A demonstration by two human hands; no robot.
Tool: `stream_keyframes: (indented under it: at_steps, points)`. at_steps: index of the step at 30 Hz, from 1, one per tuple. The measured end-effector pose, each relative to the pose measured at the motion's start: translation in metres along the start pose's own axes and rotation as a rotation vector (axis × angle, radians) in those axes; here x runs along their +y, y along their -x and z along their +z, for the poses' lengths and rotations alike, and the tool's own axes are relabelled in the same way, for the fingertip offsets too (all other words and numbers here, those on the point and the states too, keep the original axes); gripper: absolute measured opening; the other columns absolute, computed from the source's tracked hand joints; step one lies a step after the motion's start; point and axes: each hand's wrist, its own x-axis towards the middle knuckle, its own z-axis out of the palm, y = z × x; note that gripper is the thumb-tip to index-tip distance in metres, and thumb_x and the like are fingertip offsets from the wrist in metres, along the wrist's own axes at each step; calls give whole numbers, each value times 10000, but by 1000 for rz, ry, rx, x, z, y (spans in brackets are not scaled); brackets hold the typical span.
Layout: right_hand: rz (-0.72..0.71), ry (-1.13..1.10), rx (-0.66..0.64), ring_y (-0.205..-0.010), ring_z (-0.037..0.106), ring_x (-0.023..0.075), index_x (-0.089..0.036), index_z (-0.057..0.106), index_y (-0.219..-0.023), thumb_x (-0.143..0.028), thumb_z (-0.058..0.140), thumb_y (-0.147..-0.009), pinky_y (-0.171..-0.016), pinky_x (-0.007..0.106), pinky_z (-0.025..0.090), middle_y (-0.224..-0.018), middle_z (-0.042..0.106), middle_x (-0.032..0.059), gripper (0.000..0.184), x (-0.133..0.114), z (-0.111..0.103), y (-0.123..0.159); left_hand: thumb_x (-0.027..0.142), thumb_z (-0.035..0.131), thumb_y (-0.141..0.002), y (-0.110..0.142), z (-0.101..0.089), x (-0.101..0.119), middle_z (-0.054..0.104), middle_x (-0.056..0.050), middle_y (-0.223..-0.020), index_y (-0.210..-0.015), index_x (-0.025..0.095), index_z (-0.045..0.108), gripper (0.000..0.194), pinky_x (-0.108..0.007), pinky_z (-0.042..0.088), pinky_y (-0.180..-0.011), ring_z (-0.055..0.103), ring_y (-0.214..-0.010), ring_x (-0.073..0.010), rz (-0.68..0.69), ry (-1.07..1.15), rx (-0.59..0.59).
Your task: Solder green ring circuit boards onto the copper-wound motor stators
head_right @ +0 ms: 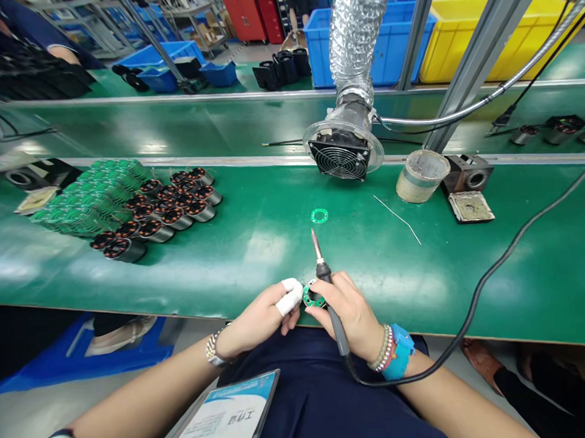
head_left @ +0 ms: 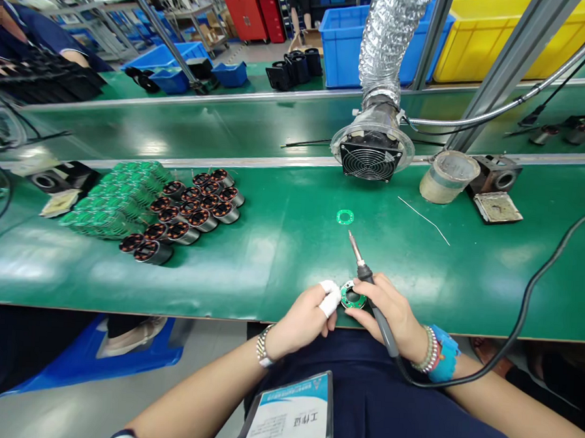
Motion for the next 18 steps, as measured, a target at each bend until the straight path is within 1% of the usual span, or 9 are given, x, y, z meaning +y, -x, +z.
stream_keyframes:
  at_steps: [1, 3, 5, 7, 9, 11, 13, 15, 18]
  points:
    - [-1, 2, 0, -849, 525, 201, -190, 465, -1112, -210, 558, -832, -727, 353, 494, -928, 550, 87, 296, 0, 0, 0, 305, 247, -923, 1, -2, 1, 538, 3, -545, -732, 158, 479, 335, -212, 436, -437, 504, -424, -100, -31, 98, -43]
    - [-7, 2, 4, -858, 530, 200, -194, 466, -1110, -214, 565, -827, -739, 356, 493, -940, 557, 85, 301, 0, 0, 0, 331, 322, -911, 4, -6, -2, 582, -11, -618, -820, 152, 524, 284, -223, 467, -488, 547, -490, -107, 28, 89, 7]
    - [-11, 0, 8, -864, 531, 198, -199, 468, -1108, -213, 575, -819, -751, 358, 491, -960, 561, 84, 308, 1, 0, 1, 302, 443, -872, 7, -10, -9, 625, -39, -757, -923, 163, 560, 189, -249, 495, -587, 592, -628, -128, 205, -93, 151]
    - [-6, -2, 7, -856, 529, 196, -198, 471, -1104, -213, 574, -819, -744, 358, 492, -968, 561, 85, 304, 1, 0, 1, 248, 487, -855, 8, -12, -15, 641, -52, -840, -962, 180, 579, 157, -263, 500, -655, 605, -726, -141, 380, -260, 247]
    - [-4, -4, 6, -846, 524, 196, -197, 472, -1105, -213, 568, -823, -735, 360, 492, -963, 561, 87, 298, 1, 1, 1, 211, 468, -864, 8, -13, -19, 649, -57, -850, -941, 181, 594, 150, -260, 500, -668, 609, -746, -141, 492, -363, 287]
    - [-7, -9, 6, -848, 522, 197, -199, 469, -1111, -208, 566, -825, -738, 363, 490, -965, 562, 87, 302, 1, 1, 2, 205, 457, -866, 7, -13, -19, 649, -62, -839, -920, 171, 596, 152, -259, 497, -656, 605, -729, -144, 536, -442, 293]
    - [-11, -15, 8, -856, 521, 200, -204, 464, -1116, -202, 568, -823, -747, 366, 487, -974, 562, 85, 310, 1, 1, 2, 208, 441, -865, 5, -11, -16, 635, -65, -809, -888, 157, 585, 155, -259, 487, -618, 586, -681, -144, 505, -481, 270]
    - [-11, -18, 9, -859, 519, 202, -204, 461, -1117, -197, 574, -820, -749, 367, 484, -979, 560, 86, 318, 1, 1, 2, 213, 436, -851, 3, -9, -11, 603, -59, -759, -816, 150, 565, 148, -256, 468, -578, 555, -628, -138, 395, -428, 238]
    - [-11, -14, 11, -859, 512, 200, -200, 460, -1115, -193, 573, -821, -752, 370, 481, -979, 559, 88, 315, 2, 2, 2, 262, 447, -839, 0, -6, -1, 545, -15, -631, -717, 158, 507, 172, -233, 436, -508, 511, -523, -111, 111, -75, 136]
